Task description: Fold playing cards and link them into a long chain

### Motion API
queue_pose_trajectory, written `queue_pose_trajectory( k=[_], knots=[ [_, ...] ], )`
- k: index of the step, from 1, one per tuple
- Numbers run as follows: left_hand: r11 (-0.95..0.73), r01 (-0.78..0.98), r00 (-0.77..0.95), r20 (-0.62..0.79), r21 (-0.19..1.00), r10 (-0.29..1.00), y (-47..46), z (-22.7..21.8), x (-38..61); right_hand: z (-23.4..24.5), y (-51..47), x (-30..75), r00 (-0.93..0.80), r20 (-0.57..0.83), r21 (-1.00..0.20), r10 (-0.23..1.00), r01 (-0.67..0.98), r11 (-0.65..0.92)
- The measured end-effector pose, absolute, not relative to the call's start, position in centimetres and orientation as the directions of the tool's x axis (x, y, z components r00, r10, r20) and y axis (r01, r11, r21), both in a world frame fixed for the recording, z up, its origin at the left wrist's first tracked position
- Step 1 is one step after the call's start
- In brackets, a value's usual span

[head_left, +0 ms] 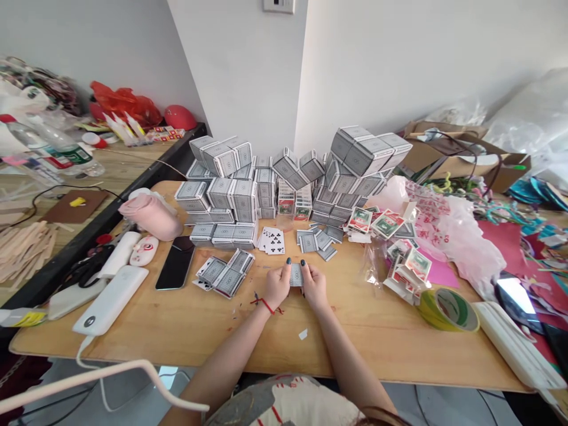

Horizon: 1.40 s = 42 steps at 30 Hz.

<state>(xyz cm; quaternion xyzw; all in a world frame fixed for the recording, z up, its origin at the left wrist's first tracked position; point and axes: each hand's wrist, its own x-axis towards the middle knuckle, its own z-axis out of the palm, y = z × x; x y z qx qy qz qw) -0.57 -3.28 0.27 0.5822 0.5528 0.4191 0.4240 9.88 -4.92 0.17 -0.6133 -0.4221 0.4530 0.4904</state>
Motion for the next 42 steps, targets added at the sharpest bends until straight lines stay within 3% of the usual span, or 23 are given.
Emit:
queue_pose_trajectory(
  k=[7,12,15,18,21,24,28,33,42],
  knots=[
    [0.015,0.220,0.097,-0.037,0.975,0.995,-3.1,0.3,-0.4,0.4,-4.9,9.9,0.219,-0.121,-0.992,0.968,0.017,-0.128],
    [0.019,0.219,0.028,-0.026,0.976,0.999,-3.4,0.2,-0.5,0.7,-4.9,10.6,0.062,-0.146,-0.988,0.987,-0.057,-0.143],
    [0.028,0.183,0.023,-0.032,0.983,0.999,-3.4,0.0,-0.4,0.5,-4.7,11.2,-0.009,-0.132,-0.983,0.991,-0.131,-0.132],
    [-0.020,0.206,0.012,0.017,0.978,1.000,-2.7,0.3,-0.5,0.0,-4.4,11.7,0.051,-0.144,-0.954,0.988,-0.271,-0.125],
    [-0.149,0.462,-0.033,0.185,0.874,0.982,-1.6,0.9,-1.1,-0.4,-4.0,12.0,0.143,-0.178,-0.874,0.974,-0.477,-0.090],
    [-0.340,0.702,0.112,0.375,0.625,0.920,-0.5,0.8,-2.0,-0.5,-3.7,12.4,0.145,-0.207,-0.765,0.968,-0.640,-0.067],
    [-0.394,0.826,0.240,0.380,0.404,0.893,0.4,-0.4,-2.7,-0.2,-3.6,12.8,0.116,-0.231,-0.694,0.966,-0.715,-0.080],
    [-0.408,0.833,0.265,0.377,0.374,0.887,0.7,-1.5,-2.6,-0.4,-3.6,12.7,0.062,-0.246,-0.703,0.967,-0.699,-0.134],
    [-0.496,0.768,0.241,0.534,0.406,0.810,0.0,-1.2,-2.8,-0.6,-3.5,12.7,0.012,-0.244,-0.719,0.970,-0.674,-0.172]
  ],
)
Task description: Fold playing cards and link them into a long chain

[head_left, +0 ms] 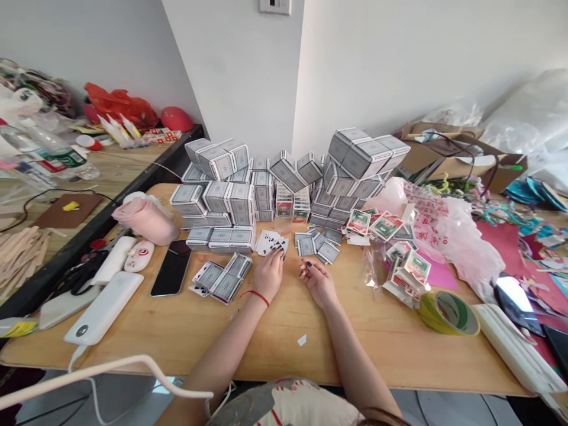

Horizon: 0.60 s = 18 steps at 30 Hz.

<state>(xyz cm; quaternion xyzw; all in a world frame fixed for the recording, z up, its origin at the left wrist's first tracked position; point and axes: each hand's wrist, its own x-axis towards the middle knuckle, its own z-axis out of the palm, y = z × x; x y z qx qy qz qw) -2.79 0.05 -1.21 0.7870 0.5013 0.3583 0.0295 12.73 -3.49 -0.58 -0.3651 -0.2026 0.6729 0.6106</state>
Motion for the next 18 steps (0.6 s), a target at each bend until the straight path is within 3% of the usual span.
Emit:
queue_pose_trajectory(
  k=[8,14,18],
  knots=[
    [-0.779,0.528,0.463,0.654,0.338,0.598,-1.4,0.0,-2.5,-0.4,-3.3,12.4,-0.097,-0.315,-0.731,0.944,-0.610,-0.306],
    [-0.828,0.407,0.538,0.631,0.386,0.559,-1.5,0.4,-2.6,-0.9,-3.1,13.0,-0.206,-0.349,-0.736,0.914,-0.543,-0.403],
    [-0.808,0.423,0.502,0.637,0.409,0.585,-1.5,0.5,-2.9,-0.8,-3.0,12.9,-0.160,-0.336,-0.746,0.928,-0.557,-0.366]
  ],
)
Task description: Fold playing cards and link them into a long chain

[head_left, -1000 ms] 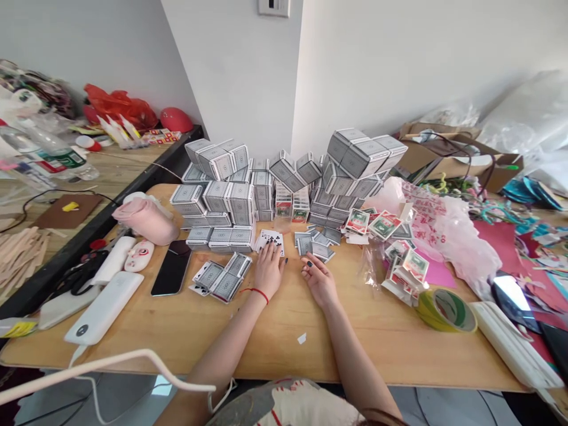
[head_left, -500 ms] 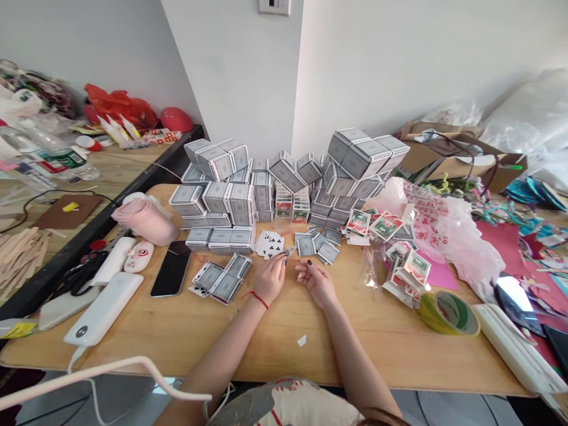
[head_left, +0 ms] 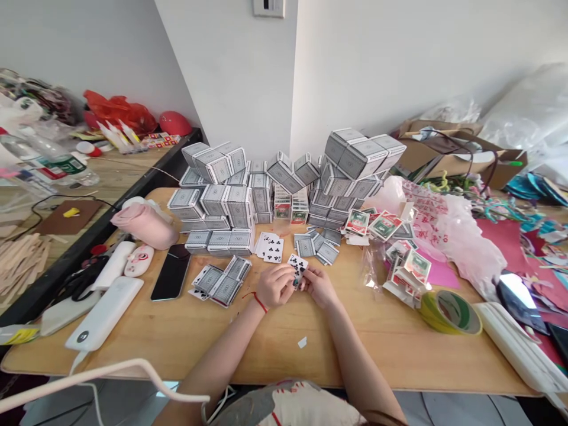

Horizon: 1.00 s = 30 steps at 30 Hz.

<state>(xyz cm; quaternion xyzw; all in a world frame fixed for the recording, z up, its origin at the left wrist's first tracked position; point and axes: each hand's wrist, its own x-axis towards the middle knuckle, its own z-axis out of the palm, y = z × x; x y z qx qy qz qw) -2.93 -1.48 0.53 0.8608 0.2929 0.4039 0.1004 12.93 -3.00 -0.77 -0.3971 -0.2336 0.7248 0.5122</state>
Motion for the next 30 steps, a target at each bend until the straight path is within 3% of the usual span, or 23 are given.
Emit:
queue_pose_trajectory(
  k=[6,11,21,26,30],
  knots=[
    [-0.555,0.686,0.230,0.583,0.470,0.779,-0.4,0.0,-2.6,-0.8,-3.2,12.9,-0.081,-0.308,-0.727,0.948,-0.622,-0.290],
    [-0.450,0.759,0.201,0.487,0.471,0.850,1.0,-1.6,-2.5,-0.5,-3.3,12.9,-0.018,-0.292,-0.712,0.956,-0.663,-0.230],
    [-0.444,0.728,0.159,0.500,0.523,0.851,0.8,-2.1,-2.6,-0.6,-3.4,12.9,0.085,-0.341,-0.696,0.936,-0.693,-0.190],
    [-0.458,0.681,0.074,0.569,0.571,0.819,0.4,-0.7,-2.9,-0.7,-3.6,12.4,0.082,-0.255,-0.726,0.963,-0.674,-0.135],
    [-0.518,0.662,0.071,0.643,0.541,0.762,-0.2,0.4,-3.0,-0.6,-3.6,12.0,0.068,-0.242,-0.744,0.968,-0.653,-0.140]
  ],
)
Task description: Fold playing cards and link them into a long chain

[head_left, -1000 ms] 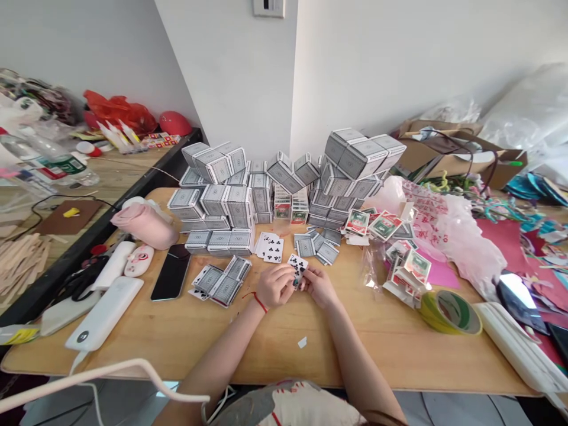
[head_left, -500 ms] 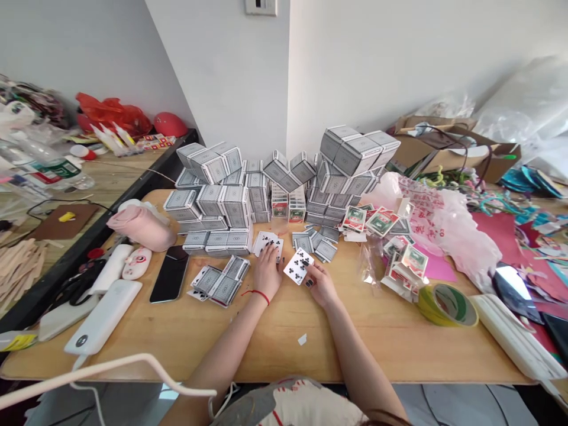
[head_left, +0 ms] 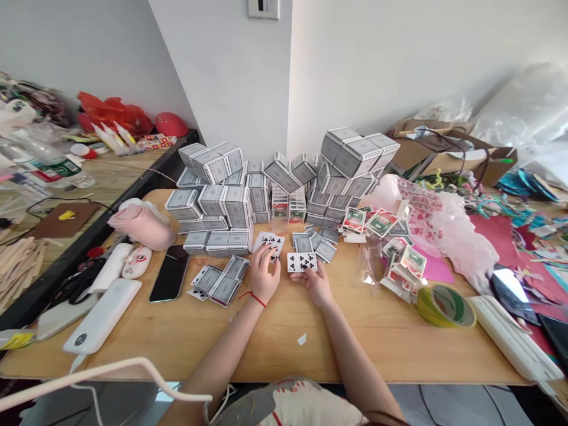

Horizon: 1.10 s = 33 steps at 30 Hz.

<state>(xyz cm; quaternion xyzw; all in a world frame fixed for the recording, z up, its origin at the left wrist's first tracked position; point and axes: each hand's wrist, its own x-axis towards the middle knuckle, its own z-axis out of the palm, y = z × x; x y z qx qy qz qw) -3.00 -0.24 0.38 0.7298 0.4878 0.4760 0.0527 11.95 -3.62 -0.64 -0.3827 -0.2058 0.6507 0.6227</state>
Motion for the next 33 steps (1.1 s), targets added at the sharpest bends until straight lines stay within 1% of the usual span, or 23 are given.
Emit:
queue_pose_trajectory(
  k=[2,4,7,11,14,16,18,21,23,25,27,30,33],
  knots=[
    [-0.576,0.645,0.145,0.659,0.502,0.738,-0.7,0.6,-2.8,-0.7,-3.6,11.8,0.035,-0.234,-0.747,0.972,-0.646,-0.157],
    [-0.653,0.605,0.261,0.662,0.455,0.703,-1.1,0.5,-2.5,-0.7,-3.5,11.7,-0.002,-0.230,-0.744,0.973,-0.645,-0.177],
    [-0.746,0.521,0.409,0.646,0.414,0.644,-1.5,0.3,-1.8,-0.9,-3.4,11.8,0.003,-0.244,-0.752,0.970,-0.632,-0.187],
    [-0.771,0.465,0.485,0.603,0.436,0.634,-1.7,0.3,-1.3,-1.1,-3.5,12.1,0.044,-0.286,-0.814,0.957,-0.538,-0.219],
    [-0.778,0.417,0.519,0.580,0.470,0.628,-1.9,0.8,-1.4,-0.9,-3.7,12.1,0.038,-0.257,-0.838,0.966,-0.506,-0.203],
    [-0.770,0.405,0.503,0.583,0.493,0.638,-2.0,1.0,-1.7,-0.6,-3.8,12.0,0.014,-0.234,-0.824,0.972,-0.534,-0.190],
    [-0.718,0.440,0.412,0.589,0.540,0.695,-2.0,1.0,-2.0,-0.3,-3.9,11.9,-0.018,-0.226,-0.794,0.974,-0.575,-0.195],
    [-0.554,0.475,0.205,0.527,0.683,0.825,-1.5,0.7,-2.2,0.1,-3.9,11.9,-0.052,-0.229,-0.762,0.972,-0.612,-0.212],
    [-0.448,0.429,0.129,0.437,0.785,0.890,-0.9,0.4,-2.4,0.1,-3.9,12.0,-0.058,-0.231,-0.752,0.971,-0.622,-0.216],
    [-0.376,0.380,0.115,0.360,0.845,0.926,-0.4,0.1,-2.5,0.0,-3.9,12.0,-0.063,-0.227,-0.747,0.972,-0.629,-0.215],
    [-0.333,0.359,0.119,0.311,0.872,0.943,-0.1,-0.2,-2.7,-0.2,-3.8,11.9,-0.047,-0.220,-0.754,0.974,-0.626,-0.200],
    [-0.316,0.381,0.189,0.261,0.869,0.947,-0.2,-0.4,-2.8,-0.8,-3.7,11.9,0.009,-0.210,-0.797,0.978,-0.581,-0.165],
    [-0.301,0.404,0.235,0.220,0.864,0.947,-0.4,-0.4,-2.9,-1.3,-3.7,11.9,0.054,-0.186,-0.855,0.981,-0.501,-0.135]
  ],
)
